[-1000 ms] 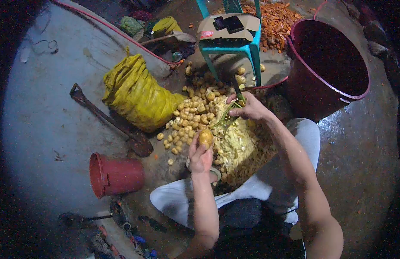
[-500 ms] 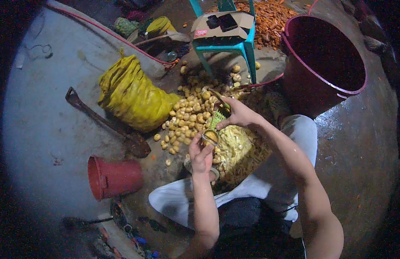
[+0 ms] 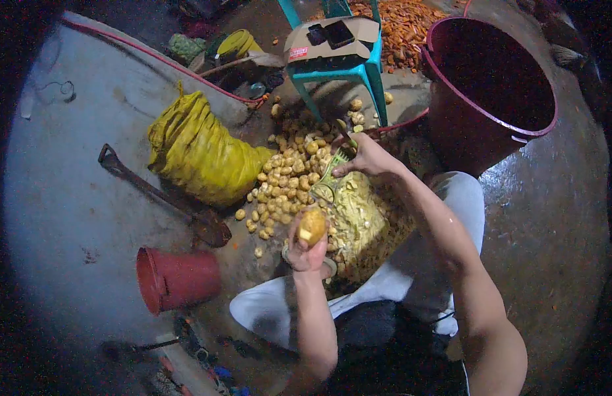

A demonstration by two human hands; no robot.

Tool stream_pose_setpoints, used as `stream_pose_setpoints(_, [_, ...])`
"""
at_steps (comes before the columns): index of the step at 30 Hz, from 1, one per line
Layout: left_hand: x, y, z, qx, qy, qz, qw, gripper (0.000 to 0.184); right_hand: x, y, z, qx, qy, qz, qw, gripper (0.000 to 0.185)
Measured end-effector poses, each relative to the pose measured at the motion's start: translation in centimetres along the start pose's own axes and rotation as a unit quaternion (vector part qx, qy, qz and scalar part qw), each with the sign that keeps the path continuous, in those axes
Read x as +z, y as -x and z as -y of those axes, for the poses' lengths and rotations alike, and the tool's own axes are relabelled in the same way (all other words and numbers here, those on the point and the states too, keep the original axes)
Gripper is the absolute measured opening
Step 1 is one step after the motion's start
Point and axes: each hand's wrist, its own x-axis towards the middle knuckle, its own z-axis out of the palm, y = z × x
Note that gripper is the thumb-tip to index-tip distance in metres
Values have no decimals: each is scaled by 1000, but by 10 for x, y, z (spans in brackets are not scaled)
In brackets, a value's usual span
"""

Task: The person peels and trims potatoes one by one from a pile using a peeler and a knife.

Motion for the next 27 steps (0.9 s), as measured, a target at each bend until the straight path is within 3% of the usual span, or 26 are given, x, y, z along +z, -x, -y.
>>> stream_pose_setpoints(1, [-6,2,0,14,-27,-74,997,66,2,-2,5,-17,-46,23,999,55])
stream_pose_setpoints(3, [-8,1,-3,5,-140,-164,976,69,17,6,21,-85,27,16,996,54])
stream_pose_setpoints(4, [-3,-2,-2,4,-140,-163,977,69,22,11,28,-133,69,-4,989,53])
stream_pose_setpoints(6, [5,-4,4,8,-170,-106,980,71,13,7,14,-34,73,1,997,53])
stream_pose_setpoints(7, [-3,-1,8,11,-86,-119,989,72,8,4,11,10,67,-14,998,54])
stream_pose_setpoints(8, [-10,1,9,13,-86,-118,989,72,-1,2,8,-13,104,-67,992,53])
stream_pose_setpoints(9, [-13,0,8,7,-2,-109,994,73,-9,1,14,29,67,-39,997,52])
stream_pose_setpoints(12, [-13,3,1,8,52,-97,994,73,-2,2,17,-12,-17,23,1000,50])
stream_pose_setpoints(13, [-4,1,-4,1,-47,-131,990,74,7,6,22,-81,-39,36,995,49])
stream_pose_setpoints(14, [0,-2,-6,-7,-145,-162,976,74,17,9,18,-70,36,23,997,48])
stream_pose_setpoints(16, [-5,0,-2,-12,-156,-136,978,73,14,8,12,-38,78,17,996,49])
stream_pose_setpoints(18, [-9,0,2,13,-3,-66,998,74,-3,4,7,23,58,-53,997,48])
stream_pose_setpoints(19, [-5,1,-1,-7,62,-59,996,73,-7,-3,0,33,37,-42,998,50])
stream_pose_setpoints(20, [-3,-2,-3,-7,61,-55,997,73,-5,-4,-5,30,38,-44,998,50])
stream_pose_setpoints(22, [4,-5,-7,33,-77,-107,991,72,8,3,10,-73,17,13,997,52])
stream_pose_setpoints(24, [4,-6,-10,-8,-156,-148,977,71,22,13,31,-119,35,-1,992,53])
stream_pose_setpoints(26, [9,-3,-10,25,-117,-83,989,70,18,1,-8,-40,101,-66,992,54])
stream_pose_setpoints(27, [-1,2,-6,37,-54,-94,993,69,6,-4,-9,16,102,-67,992,54])
